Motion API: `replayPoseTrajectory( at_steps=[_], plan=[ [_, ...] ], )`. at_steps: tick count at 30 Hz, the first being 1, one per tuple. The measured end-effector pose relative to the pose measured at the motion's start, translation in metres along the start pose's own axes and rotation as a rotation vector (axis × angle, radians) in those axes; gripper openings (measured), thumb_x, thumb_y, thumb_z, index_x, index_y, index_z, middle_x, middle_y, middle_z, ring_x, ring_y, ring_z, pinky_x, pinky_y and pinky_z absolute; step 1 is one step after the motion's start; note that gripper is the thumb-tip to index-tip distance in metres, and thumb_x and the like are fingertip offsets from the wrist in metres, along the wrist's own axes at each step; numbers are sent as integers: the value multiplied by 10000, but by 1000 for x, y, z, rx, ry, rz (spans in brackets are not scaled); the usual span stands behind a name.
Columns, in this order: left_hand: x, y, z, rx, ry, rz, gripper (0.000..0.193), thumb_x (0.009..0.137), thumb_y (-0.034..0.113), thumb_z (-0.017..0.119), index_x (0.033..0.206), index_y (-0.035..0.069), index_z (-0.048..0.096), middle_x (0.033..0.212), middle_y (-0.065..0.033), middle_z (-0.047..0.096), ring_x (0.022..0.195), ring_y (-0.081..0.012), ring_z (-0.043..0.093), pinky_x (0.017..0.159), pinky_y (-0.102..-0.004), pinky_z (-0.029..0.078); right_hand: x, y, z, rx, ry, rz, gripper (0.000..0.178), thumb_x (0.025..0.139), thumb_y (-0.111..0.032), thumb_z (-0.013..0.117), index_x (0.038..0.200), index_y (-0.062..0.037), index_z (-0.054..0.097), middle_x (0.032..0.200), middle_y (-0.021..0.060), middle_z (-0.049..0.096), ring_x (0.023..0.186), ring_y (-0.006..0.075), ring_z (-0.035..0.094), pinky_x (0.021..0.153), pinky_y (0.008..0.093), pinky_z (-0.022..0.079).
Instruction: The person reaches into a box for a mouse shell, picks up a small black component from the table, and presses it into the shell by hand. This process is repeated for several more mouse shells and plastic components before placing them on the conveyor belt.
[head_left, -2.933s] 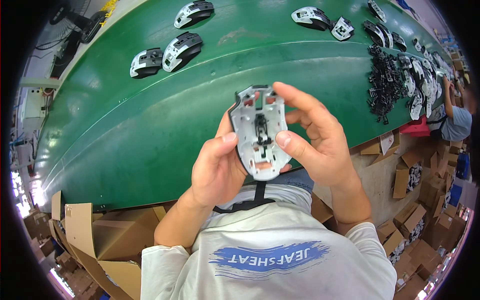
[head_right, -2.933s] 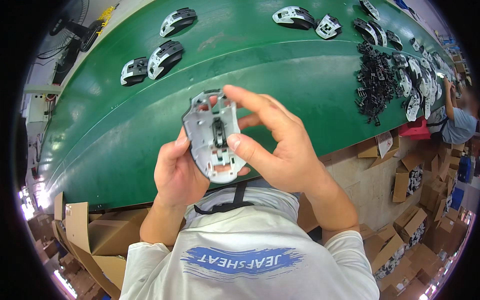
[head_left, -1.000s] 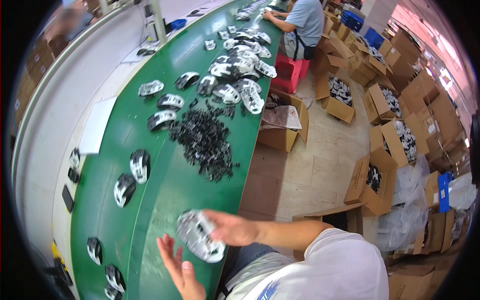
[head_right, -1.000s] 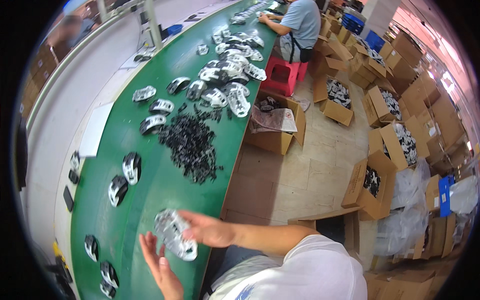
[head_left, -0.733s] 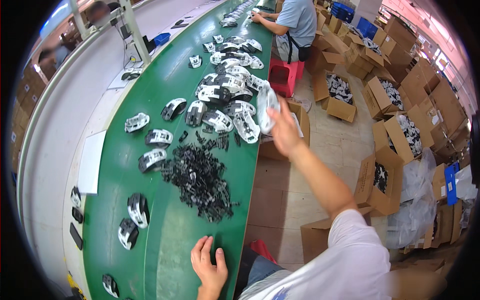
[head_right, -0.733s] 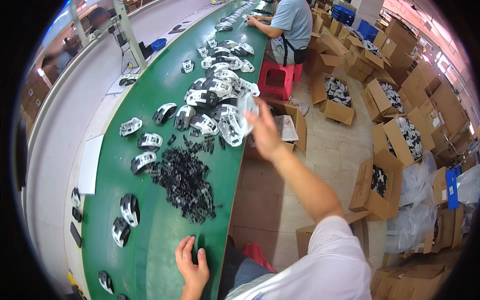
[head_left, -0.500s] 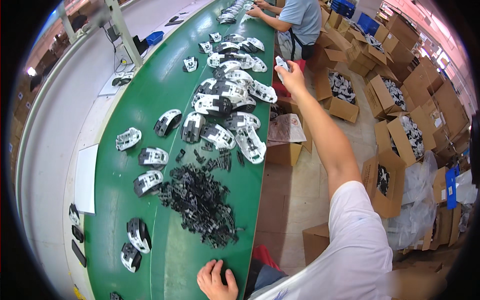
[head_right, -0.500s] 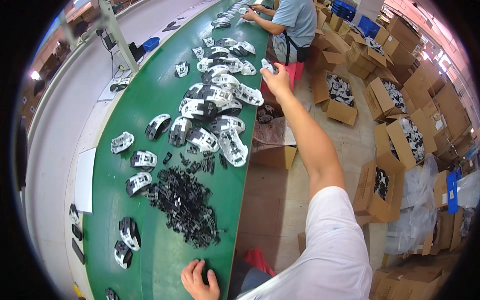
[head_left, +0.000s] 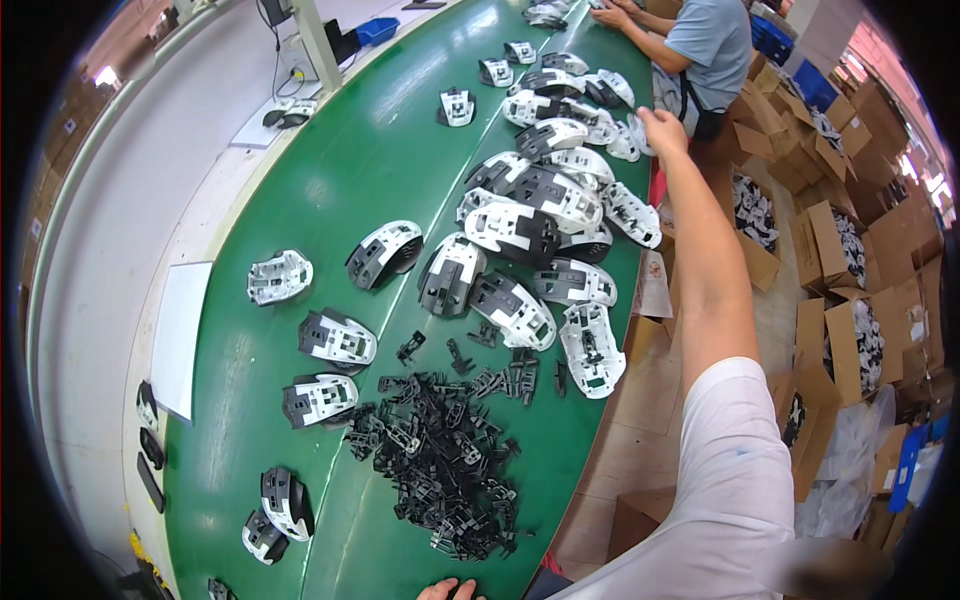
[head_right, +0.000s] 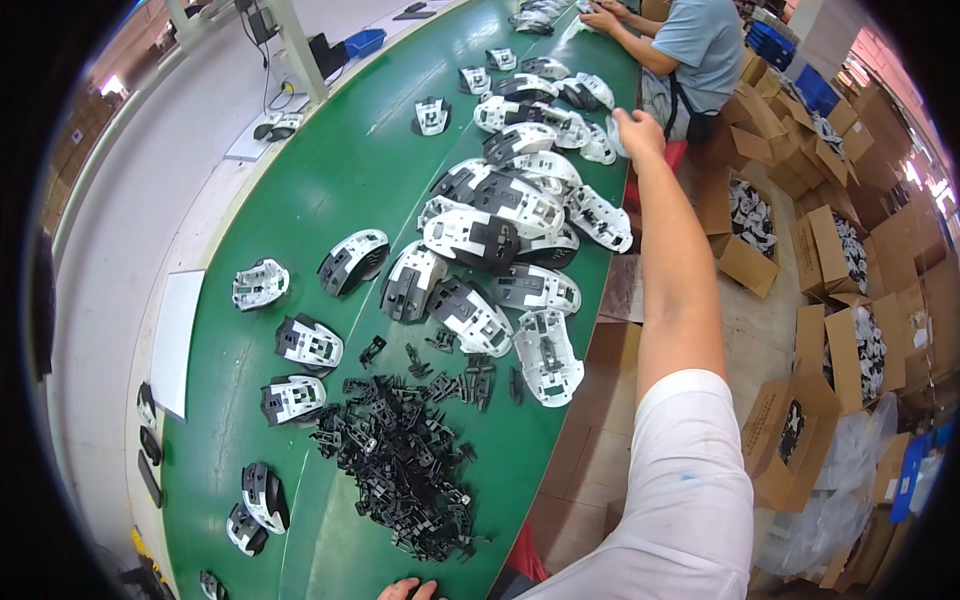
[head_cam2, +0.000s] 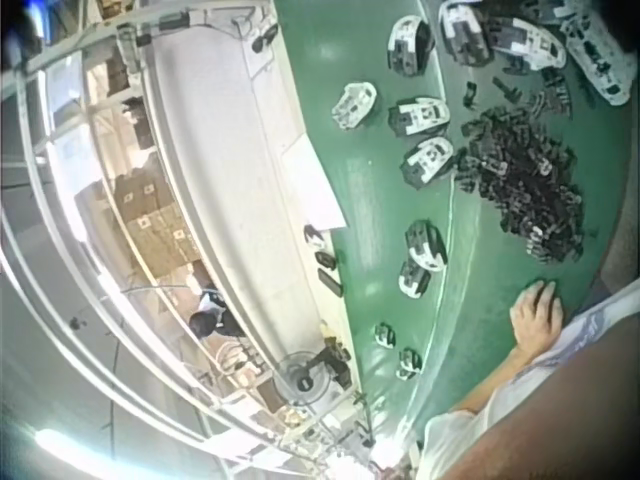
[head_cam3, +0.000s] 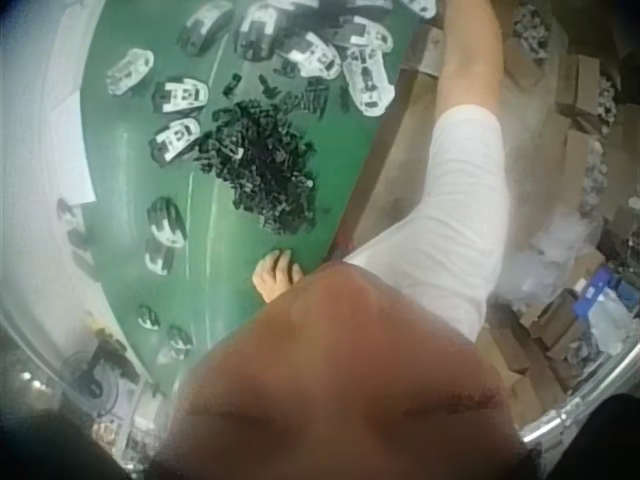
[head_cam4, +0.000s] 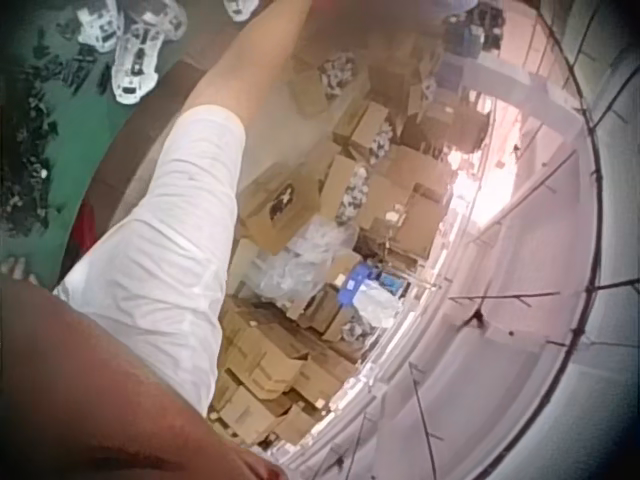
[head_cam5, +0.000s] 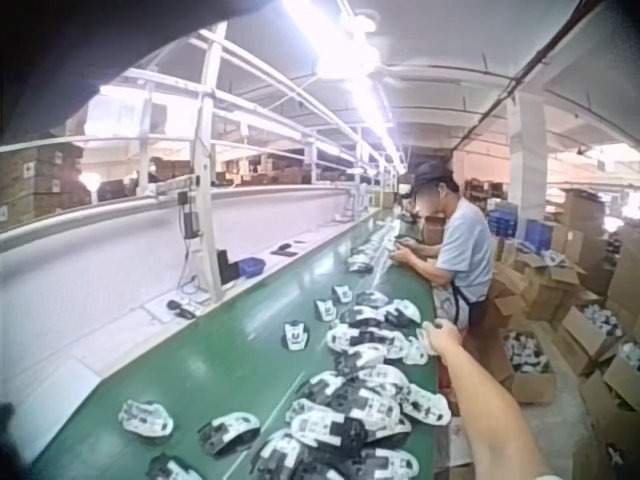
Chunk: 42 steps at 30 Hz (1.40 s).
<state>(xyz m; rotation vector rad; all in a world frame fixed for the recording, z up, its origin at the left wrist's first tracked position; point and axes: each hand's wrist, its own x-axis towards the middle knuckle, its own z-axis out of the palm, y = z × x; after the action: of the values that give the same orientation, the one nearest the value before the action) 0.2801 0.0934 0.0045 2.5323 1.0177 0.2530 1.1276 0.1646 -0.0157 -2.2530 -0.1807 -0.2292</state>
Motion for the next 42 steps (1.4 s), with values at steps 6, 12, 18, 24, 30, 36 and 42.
replayPoseTrajectory(
  at_steps=[6,12,18,24,30,36,42],
  plan=[
    [3,-1,-3,-5,-55,-19,329,953,168,728,1257,43,709,1364,-183,629,1260,-416,563,1092,-547,453,-1,14,16,493,-24,-18,531,968,-186,741,1464,-18,651,1423,189,696,1296,277,674,1076,369,517],
    [0,-7,0,38,-98,7,370,961,196,715,1302,55,691,1398,-194,596,1273,-422,542,1113,-553,417,-15,19,25,516,70,-14,492,959,-128,724,1435,-23,659,1451,177,676,1332,277,650,1117,366,496],
    [-1,-16,11,43,-37,124,423,935,196,714,1340,82,667,1391,-172,581,1274,-417,539,1060,-542,432,-48,43,-19,765,99,-40,455,1012,-147,710,1448,-38,636,1479,146,654,1387,265,600,1118,379,493],
    [-1,-17,3,64,59,170,396,862,179,739,1254,132,708,1286,-113,634,1177,-355,600,974,-480,469,-282,90,-79,905,15,-12,320,1048,-79,653,1365,-38,650,1195,37,683,938,112,610,806,254,492],
    [-8,-21,-1,-112,143,212,348,873,144,747,1215,96,706,1267,-120,647,1190,-373,611,1030,-500,475,-487,111,-152,878,-13,-9,209,1063,-46,615,1270,-41,645,1121,35,665,887,93,597,744,233,494],
    [-65,-72,-33,-481,318,170,230,965,50,694,1194,46,715,1213,-169,727,1142,-377,685,1014,-474,537,-631,3,-174,913,-393,-459,237,1019,38,629,1245,-25,654,1132,61,675,967,156,658,829,291,557],
    [-167,-218,-116,-419,818,-197,144,1004,32,658,1133,12,718,1084,-141,750,1006,-274,717,913,-376,566,-737,-93,-205,528,-892,-1120,235,913,61,697,1114,-43,758,1057,154,744,950,337,719,836,394,574]
  ],
)
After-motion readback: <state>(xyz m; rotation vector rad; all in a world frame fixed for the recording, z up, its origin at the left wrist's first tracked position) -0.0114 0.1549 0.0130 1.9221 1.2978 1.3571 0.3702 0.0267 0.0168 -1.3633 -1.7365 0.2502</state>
